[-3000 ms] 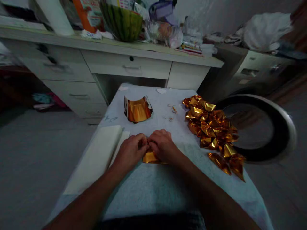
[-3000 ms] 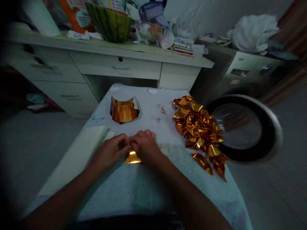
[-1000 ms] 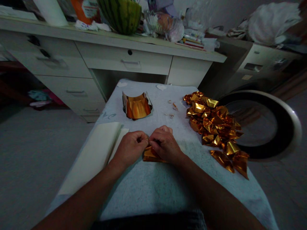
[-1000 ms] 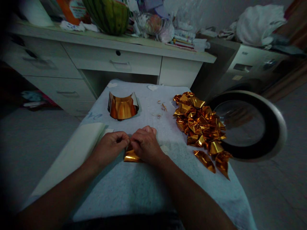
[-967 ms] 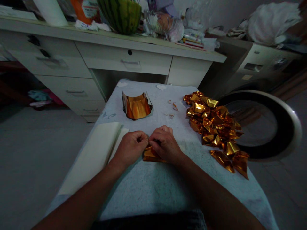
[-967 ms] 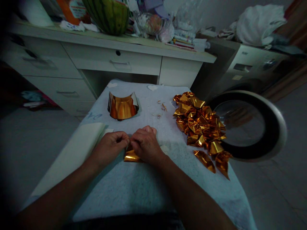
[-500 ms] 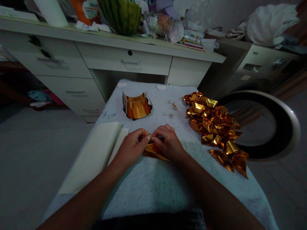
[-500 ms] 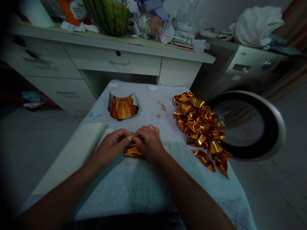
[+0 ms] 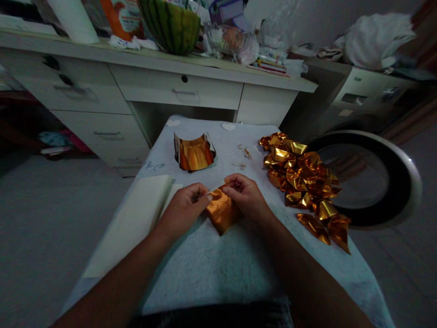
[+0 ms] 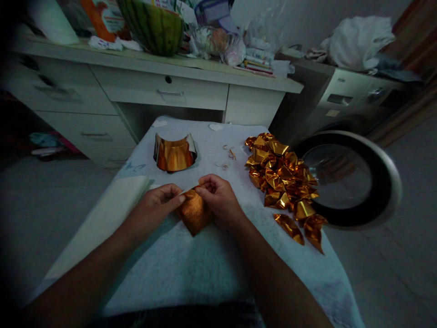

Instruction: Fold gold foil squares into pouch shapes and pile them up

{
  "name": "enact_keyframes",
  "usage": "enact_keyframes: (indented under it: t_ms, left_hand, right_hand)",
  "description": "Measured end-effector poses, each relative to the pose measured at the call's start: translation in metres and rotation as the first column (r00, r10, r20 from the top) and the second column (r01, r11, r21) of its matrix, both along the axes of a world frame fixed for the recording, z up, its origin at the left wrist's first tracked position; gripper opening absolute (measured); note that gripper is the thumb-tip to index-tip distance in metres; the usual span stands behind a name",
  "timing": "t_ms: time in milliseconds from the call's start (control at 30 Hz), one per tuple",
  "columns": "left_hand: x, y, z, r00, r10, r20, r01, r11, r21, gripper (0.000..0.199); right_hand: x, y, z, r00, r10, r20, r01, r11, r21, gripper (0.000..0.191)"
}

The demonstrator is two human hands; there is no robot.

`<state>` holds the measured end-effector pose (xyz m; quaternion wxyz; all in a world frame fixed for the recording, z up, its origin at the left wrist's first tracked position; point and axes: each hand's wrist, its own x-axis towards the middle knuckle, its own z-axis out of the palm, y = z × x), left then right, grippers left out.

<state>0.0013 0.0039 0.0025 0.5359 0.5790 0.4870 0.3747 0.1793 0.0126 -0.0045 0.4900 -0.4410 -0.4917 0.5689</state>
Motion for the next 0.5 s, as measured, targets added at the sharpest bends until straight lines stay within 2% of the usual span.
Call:
enact_keyframes:
  t_ms: [133,233,500]
  left_hand:
    - [0.002,0.0016,0.0009,0.975,0.161,0.154,-0.152,0.986,-0.068,0.017]
    - [0.0031,0.002,0.0019,0.958,0.221,0.181,-0.206,0.974,-0.096,0.019]
    - [0.0017,0.0022,-0.0036,0.983,0.134,0.129,-0.13,0.991,-0.04,0.029]
  right_hand:
    - [0.0012,-0.0001,0.0001,0.992,0.087,-0.088,-0.091,0.995,-0.041,0.039]
    - [0.0016,-0.0017,0.0,0.987,0.149,-0.056,-0.152,0.987,-0.056,0.034]
    - [0.0037,-0.003,0.0059,0.981,0.188,-0.041,-0.189,0.981,-0.033,0.029]
